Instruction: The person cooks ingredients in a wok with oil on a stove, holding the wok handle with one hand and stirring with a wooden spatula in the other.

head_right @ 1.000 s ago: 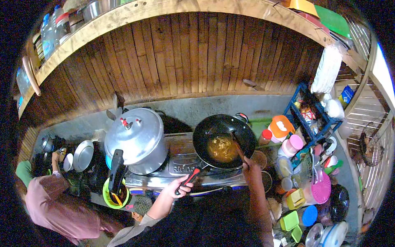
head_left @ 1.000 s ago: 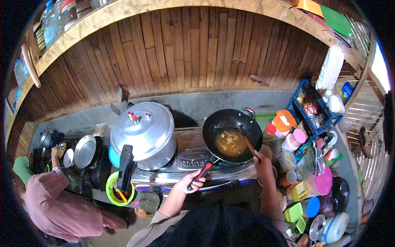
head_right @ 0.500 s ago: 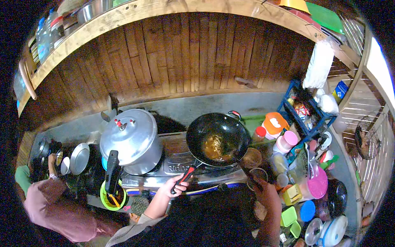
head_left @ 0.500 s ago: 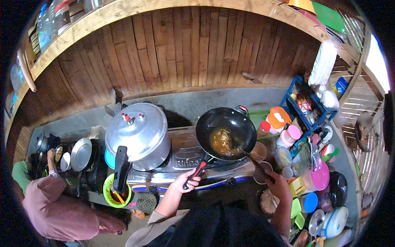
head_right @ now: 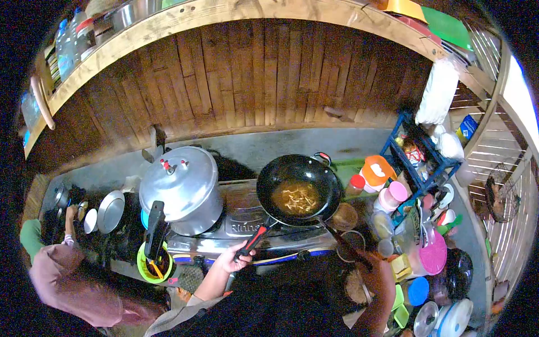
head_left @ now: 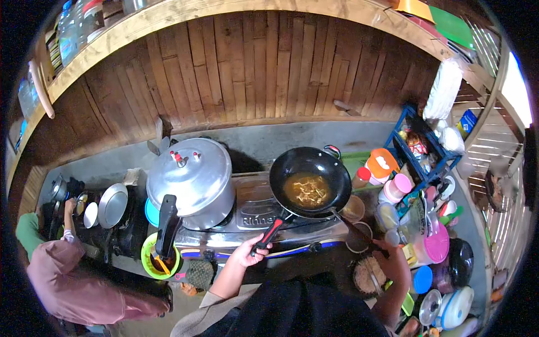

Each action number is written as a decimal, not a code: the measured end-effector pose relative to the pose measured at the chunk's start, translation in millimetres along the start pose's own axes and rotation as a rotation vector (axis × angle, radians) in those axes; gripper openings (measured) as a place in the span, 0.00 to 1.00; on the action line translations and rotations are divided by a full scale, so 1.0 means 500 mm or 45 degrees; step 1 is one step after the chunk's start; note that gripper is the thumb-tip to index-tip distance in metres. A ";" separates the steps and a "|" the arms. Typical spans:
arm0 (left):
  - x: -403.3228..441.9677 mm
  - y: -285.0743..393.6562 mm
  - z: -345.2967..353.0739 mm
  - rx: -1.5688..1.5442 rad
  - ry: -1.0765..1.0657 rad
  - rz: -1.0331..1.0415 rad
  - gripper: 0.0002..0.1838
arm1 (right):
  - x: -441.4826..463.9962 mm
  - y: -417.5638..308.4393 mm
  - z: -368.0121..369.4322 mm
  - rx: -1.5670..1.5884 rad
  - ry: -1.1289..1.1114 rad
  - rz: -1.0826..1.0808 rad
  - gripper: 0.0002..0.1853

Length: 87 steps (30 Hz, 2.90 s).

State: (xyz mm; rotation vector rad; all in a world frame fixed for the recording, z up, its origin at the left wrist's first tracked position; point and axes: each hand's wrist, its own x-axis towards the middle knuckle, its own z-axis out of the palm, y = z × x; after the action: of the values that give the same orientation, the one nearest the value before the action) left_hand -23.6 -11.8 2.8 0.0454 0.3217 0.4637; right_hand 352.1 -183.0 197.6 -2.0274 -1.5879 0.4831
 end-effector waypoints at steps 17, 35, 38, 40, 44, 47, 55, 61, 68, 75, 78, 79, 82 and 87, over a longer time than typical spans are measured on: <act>-0.027 -0.036 0.068 0.564 0.249 0.326 0.24 | 0.181 0.027 0.273 0.332 0.077 -0.355 0.14; -0.030 -0.039 0.079 0.601 0.260 0.272 0.24 | 0.273 0.087 0.264 0.084 0.513 -0.566 0.16; -0.027 -0.038 0.073 0.556 0.269 0.239 0.23 | 0.242 0.107 0.245 0.126 0.424 -0.495 0.16; -0.028 -0.039 0.076 0.547 0.250 0.232 0.23 | 0.215 0.091 0.204 0.126 0.272 -0.263 0.15; -0.027 -0.042 0.075 0.492 0.238 0.235 0.20 | 0.161 0.097 0.146 0.098 0.179 -0.191 0.15; -0.022 -0.043 0.062 0.475 0.226 0.239 0.19 | 0.115 0.067 0.085 0.164 0.038 -0.083 0.17; -0.019 -0.046 0.059 0.469 0.206 0.251 0.18 | 0.059 0.056 -0.001 0.054 -0.135 -0.060 0.18; -0.017 -0.048 0.055 0.460 0.203 0.251 0.14 | 0.045 0.026 -0.052 0.063 -0.173 0.048 0.18; -0.015 -0.059 0.058 0.468 0.249 0.283 0.14 | 0.061 0.048 -0.003 -0.092 -0.070 -0.164 0.22; -0.015 -0.073 0.065 0.492 0.297 0.343 0.13 | 0.129 0.035 0.096 0.106 -0.249 -0.182 0.20; -0.018 -0.079 0.085 0.480 0.276 0.354 0.05 | 0.175 0.069 0.180 0.273 -0.066 -0.391 0.17; -0.018 -0.080 0.086 0.479 0.276 0.355 0.05 | 0.188 0.066 0.198 0.273 -0.068 -0.393 0.17; -0.019 -0.083 0.086 0.469 0.283 0.352 0.04 | 0.237 0.056 0.242 0.409 0.031 -0.510 0.18; -0.010 -0.079 0.059 0.466 0.254 0.332 0.10 | 0.288 0.054 0.254 0.343 0.106 -0.290 0.19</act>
State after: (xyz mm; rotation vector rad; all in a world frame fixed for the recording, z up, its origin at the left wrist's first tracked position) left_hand -1.5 -48.7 28.0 0.4032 0.5985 0.6649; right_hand 337.3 -26.1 84.7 -1.6250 -1.5850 0.4897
